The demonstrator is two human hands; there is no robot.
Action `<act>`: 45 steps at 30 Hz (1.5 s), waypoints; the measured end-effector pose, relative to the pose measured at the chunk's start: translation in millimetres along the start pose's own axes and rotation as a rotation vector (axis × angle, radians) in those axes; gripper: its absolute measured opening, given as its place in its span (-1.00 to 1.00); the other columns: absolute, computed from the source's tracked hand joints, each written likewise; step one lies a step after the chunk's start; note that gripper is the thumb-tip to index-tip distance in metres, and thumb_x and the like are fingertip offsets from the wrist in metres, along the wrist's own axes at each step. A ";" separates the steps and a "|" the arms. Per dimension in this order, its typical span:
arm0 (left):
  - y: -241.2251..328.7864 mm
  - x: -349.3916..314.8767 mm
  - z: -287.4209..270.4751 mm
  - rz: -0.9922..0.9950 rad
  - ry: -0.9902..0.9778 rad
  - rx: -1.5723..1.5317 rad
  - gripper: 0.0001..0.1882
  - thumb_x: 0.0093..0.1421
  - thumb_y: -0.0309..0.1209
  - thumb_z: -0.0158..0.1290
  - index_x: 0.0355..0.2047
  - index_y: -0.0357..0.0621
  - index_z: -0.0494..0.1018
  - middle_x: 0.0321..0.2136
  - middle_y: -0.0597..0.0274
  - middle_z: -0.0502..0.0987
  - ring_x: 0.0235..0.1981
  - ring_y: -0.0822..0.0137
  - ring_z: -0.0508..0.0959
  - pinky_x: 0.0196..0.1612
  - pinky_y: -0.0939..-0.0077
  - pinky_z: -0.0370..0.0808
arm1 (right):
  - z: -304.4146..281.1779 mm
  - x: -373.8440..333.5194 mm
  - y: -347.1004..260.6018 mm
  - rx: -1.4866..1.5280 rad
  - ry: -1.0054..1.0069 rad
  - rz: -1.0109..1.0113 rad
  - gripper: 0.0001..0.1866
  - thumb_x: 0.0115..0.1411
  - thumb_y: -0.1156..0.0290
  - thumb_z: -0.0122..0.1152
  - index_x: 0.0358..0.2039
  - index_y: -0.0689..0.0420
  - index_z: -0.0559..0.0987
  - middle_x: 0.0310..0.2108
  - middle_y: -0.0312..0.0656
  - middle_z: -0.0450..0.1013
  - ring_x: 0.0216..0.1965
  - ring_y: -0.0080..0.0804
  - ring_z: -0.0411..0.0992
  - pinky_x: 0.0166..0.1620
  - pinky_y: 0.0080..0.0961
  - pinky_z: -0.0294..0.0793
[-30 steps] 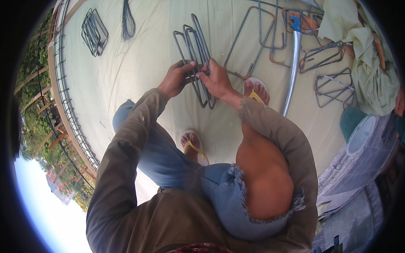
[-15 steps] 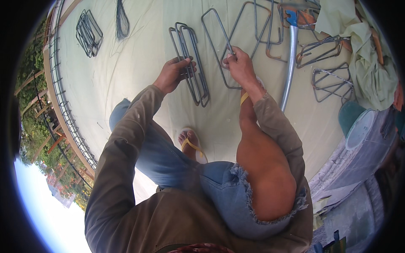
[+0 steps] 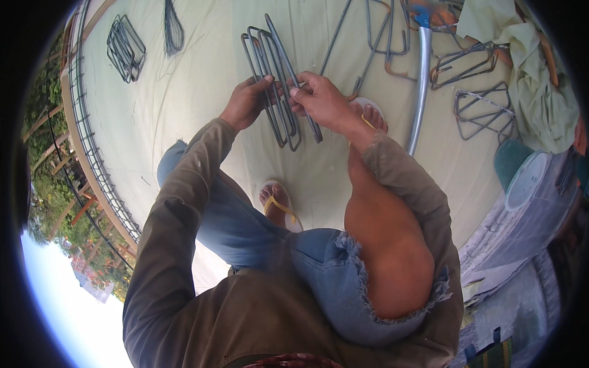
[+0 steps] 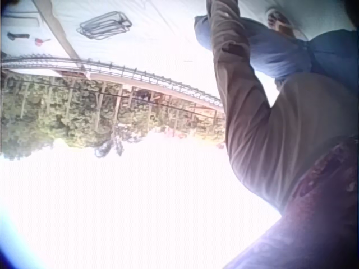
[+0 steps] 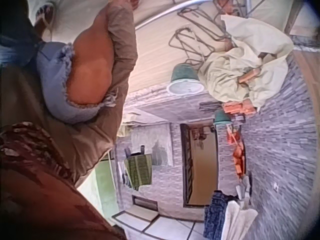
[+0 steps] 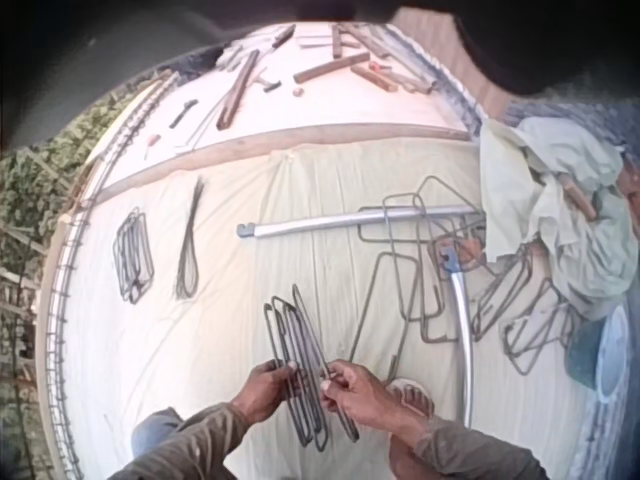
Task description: The person measures a metal rod with a tape measure, then picks up and stacks multiple U-shaped rebar stirrups on a rooftop construction site. The person arranges the stirrups into a neat pile.
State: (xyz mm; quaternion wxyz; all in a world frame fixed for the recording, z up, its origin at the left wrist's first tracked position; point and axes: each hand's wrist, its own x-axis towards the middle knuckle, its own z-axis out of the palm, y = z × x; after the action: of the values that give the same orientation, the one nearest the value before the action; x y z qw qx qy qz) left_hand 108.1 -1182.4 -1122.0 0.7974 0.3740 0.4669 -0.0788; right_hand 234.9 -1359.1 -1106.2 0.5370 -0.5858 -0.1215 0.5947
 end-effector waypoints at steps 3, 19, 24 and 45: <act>0.6 -0.2 -0.3 -0.014 -0.041 -0.039 -0.76 0.36 -0.37 0.03 -0.09 -0.30 0.40 -0.21 0.11 0.58 -0.22 0.27 0.61 -0.13 0.35 0.54 | 5.9 8.5 16.0 -0.198 -0.047 -0.043 -0.69 0.36 0.39 0.09 0.03 0.30 0.45 -0.33 -0.29 0.46 -0.33 -0.61 0.40 -0.20 -0.59 0.46; 0.6 1.9 9.5 -0.079 -0.037 0.045 -0.65 0.44 -0.24 -0.12 0.03 -0.30 0.34 -0.06 0.12 0.53 -0.07 0.23 0.56 0.03 0.22 0.50 | 1.8 7.2 25.8 -0.572 -0.102 -0.224 -0.58 0.26 0.29 0.15 0.08 0.23 0.52 -0.30 0.08 0.59 -0.27 0.00 0.56 -0.13 -0.22 0.48; 1.1 -0.6 15.3 -0.043 -0.042 0.047 -0.72 0.42 -0.30 -0.07 0.02 -0.22 0.36 -0.10 0.16 0.55 -0.08 0.22 0.61 -0.04 0.22 0.56 | -72.4 -0.6 5.2 -0.267 0.513 -0.522 -0.65 0.27 0.34 0.16 -0.01 0.28 0.55 -0.25 -0.01 0.59 -0.23 -0.19 0.57 -0.10 -0.34 0.52; -0.3 -1.4 12.1 -0.049 -0.011 0.000 -0.77 0.41 -0.34 -0.07 -0.04 -0.21 0.35 -0.19 0.17 0.53 -0.18 0.15 0.61 -0.07 0.18 0.57 | -278.1 -84.8 -6.8 0.537 1.126 -0.399 -0.72 0.36 0.48 0.00 0.01 0.37 0.44 -0.21 -0.03 0.53 -0.25 -0.34 0.55 -0.29 -0.43 0.56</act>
State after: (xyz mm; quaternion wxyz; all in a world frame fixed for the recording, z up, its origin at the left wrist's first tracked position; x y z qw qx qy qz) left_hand 115.5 -1191.0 -1117.6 0.7977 0.3622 0.4716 -0.1002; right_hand 446.0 -1557.5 -1131.9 0.7461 -0.6195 0.2247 0.0957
